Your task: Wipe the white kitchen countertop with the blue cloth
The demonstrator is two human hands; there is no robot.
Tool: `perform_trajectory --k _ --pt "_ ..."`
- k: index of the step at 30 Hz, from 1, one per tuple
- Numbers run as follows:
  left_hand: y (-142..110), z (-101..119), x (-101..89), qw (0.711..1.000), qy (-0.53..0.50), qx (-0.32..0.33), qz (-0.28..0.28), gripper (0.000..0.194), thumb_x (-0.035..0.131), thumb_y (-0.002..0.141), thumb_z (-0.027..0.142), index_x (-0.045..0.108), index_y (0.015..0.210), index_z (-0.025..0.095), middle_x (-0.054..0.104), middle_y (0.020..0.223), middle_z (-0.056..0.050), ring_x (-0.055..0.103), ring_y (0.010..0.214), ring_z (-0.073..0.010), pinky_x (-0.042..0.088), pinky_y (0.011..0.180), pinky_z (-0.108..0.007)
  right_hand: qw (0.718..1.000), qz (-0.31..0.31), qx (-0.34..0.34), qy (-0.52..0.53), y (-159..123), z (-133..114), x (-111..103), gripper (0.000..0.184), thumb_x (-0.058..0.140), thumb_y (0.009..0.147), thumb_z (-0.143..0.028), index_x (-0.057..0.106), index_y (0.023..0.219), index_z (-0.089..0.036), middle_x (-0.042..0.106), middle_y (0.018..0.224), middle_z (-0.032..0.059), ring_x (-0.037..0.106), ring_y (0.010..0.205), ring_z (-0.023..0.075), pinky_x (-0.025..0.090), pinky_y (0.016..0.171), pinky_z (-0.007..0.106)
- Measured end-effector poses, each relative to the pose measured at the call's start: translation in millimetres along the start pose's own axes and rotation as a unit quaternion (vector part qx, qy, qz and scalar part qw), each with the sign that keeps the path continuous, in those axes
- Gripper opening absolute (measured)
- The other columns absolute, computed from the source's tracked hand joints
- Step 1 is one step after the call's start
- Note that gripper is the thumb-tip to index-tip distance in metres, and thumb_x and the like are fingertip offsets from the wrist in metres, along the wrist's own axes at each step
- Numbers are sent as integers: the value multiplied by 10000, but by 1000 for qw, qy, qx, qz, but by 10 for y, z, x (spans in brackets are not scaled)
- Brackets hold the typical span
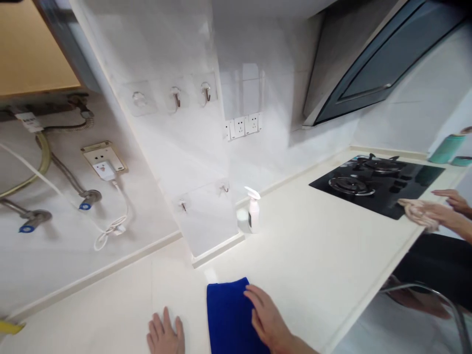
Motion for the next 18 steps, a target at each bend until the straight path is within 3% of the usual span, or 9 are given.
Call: perform_trajectory --k 3,7,12,18 --pt "23 -17 -5 1000 -7 -15 -14 684 197 927 476 443 1442 98 386 1557 -280 313 1476 -452 321 1173 -644 993 -87 -68 46 180 -580 384 687 460 827 -110 360 1499 -210 334 1602 98 277 1494 305 392 1202 551" --pt "55 -38 -2 999 -23 -29 -8 676 230 920 481 425 1455 116 372 1575 -262 290 1493 -433 303 1186 -649 981 -182 -35 53 194 -831 662 749 507 773 -79 372 1501 -196 177 1627 139 212 1496 372 346 1205 610" --pt "81 -51 21 998 -33 -51 -31 679 235 920 513 426 1459 147 363 1592 -231 286 1501 -408 282 1211 -621 968 -238 -25 70 158 -764 489 660 459 865 -169 346 1515 -203 194 1622 126 181 1505 322 273 1238 575" --pt "87 -127 103 998 -34 -49 -26 698 203 921 526 415 1465 143 354 1595 -229 283 1497 -424 281 1205 -625 948 -298 -44 106 187 -475 106 682 485 819 -164 399 1487 -272 270 1622 73 232 1506 282 256 1245 569"
Point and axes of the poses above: each hand's wrist, its own y-axis towards the middle knuckle, its own x-axis out of the palm, z = x × y, the point moved 3 cm from there along y, towards the middle knuckle
